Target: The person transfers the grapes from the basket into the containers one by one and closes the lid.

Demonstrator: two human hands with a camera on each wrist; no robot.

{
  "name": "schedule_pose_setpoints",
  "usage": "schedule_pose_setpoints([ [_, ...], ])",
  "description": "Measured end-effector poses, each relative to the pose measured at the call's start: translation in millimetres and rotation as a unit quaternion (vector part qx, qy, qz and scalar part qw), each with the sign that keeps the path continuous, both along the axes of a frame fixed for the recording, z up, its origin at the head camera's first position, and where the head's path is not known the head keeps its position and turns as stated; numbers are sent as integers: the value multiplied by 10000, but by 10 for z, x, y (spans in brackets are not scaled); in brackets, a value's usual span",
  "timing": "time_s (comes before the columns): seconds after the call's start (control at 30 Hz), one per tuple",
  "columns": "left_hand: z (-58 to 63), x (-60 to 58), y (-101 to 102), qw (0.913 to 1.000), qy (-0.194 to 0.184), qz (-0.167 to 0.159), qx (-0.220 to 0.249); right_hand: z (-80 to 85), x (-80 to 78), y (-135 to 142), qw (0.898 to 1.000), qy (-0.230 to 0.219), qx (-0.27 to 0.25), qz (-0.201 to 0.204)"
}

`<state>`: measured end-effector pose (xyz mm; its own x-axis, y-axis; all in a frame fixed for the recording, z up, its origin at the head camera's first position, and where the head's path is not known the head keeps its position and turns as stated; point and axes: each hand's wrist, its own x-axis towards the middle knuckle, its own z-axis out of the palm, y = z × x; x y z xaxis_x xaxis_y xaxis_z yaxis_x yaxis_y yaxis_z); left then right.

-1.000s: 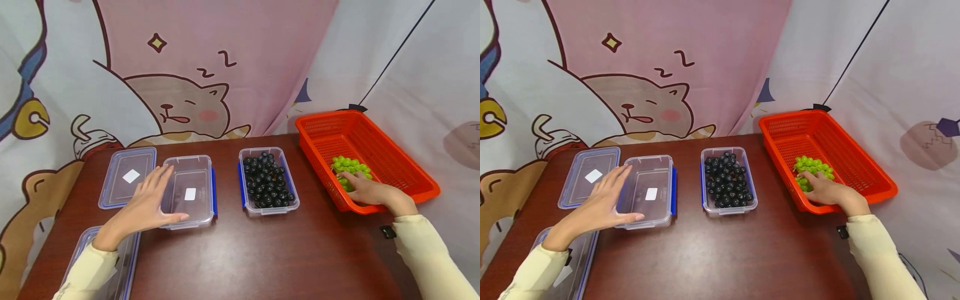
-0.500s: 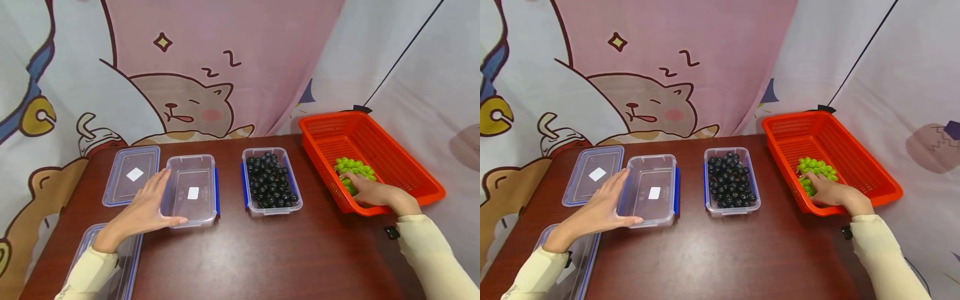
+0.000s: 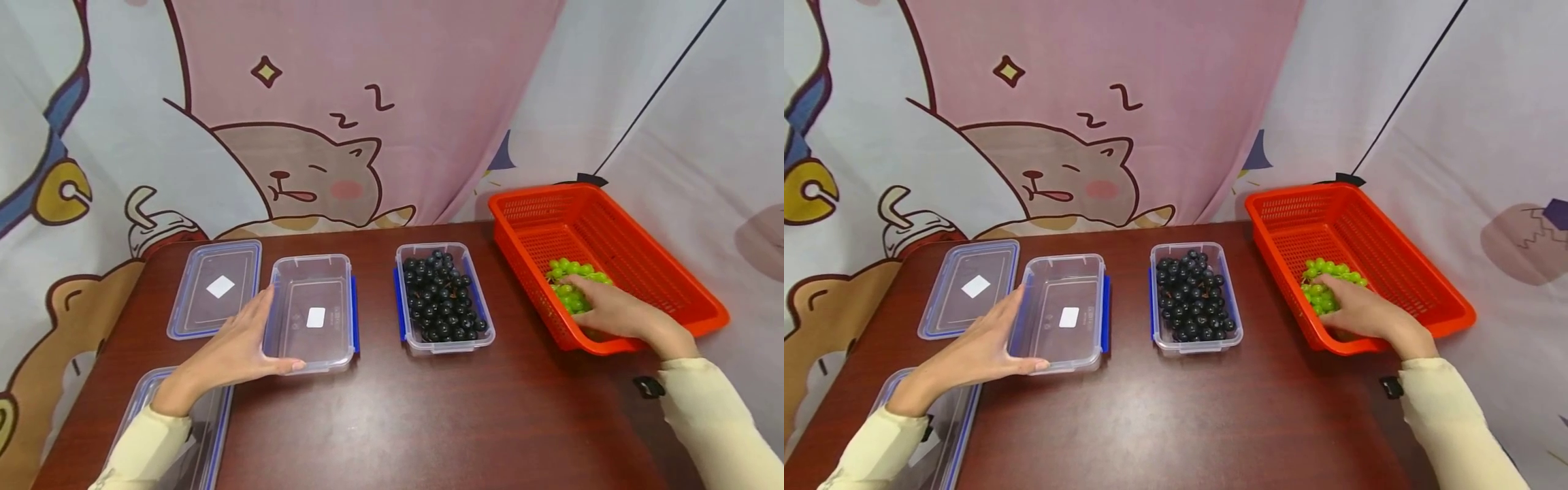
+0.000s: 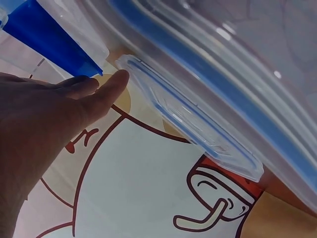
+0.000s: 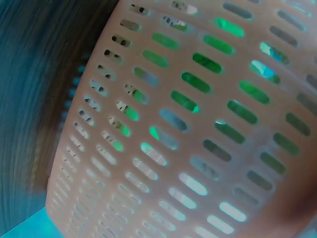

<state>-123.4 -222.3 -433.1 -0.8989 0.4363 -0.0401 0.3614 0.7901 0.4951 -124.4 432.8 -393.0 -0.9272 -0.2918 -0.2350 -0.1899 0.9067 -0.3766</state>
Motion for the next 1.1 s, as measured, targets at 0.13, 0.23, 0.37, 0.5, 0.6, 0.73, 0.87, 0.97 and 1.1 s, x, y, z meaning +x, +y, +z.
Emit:
schedule_pose_setpoints([
  [0.13, -1, 6, 5, 10000, -31, 10, 2, -1, 19, 22, 9998, 180, 42, -89],
  [0.23, 10, 6, 3, 10000, -70, -22, 17, 16, 48, 37, 9995, 218, 34, -231],
  [0.37, 36, -10, -16, 9998, -113, -145, 112, 72, 91, 36, 9976, 407, -58, -548],
  [0.5, 36, -27, -26, 9995, -92, -229, 197, 140, 135, 0, 9906, 953, -274, -941],
  [0.6, 28, -25, -20, 9996, -87, -210, 170, 187, 161, -52, 9845, 1286, -473, -1098],
  [0.73, 38, -12, 2, 9998, -171, -92, 31, 250, 176, -131, 9788, 1576, -625, -1146],
  [0.87, 57, -12, 26, 9997, -241, -21, -61, 303, 192, -206, 9748, 1752, -676, -1204],
  [0.97, 64, -16, 35, 9997, -231, -37, -92, 349, 204, -267, 9733, 1727, -775, -1297],
  [1.1, 68, -30, 48, 9997, -138, -84, -169, 424, 213, -352, 9701, 1714, -953, -1430],
])
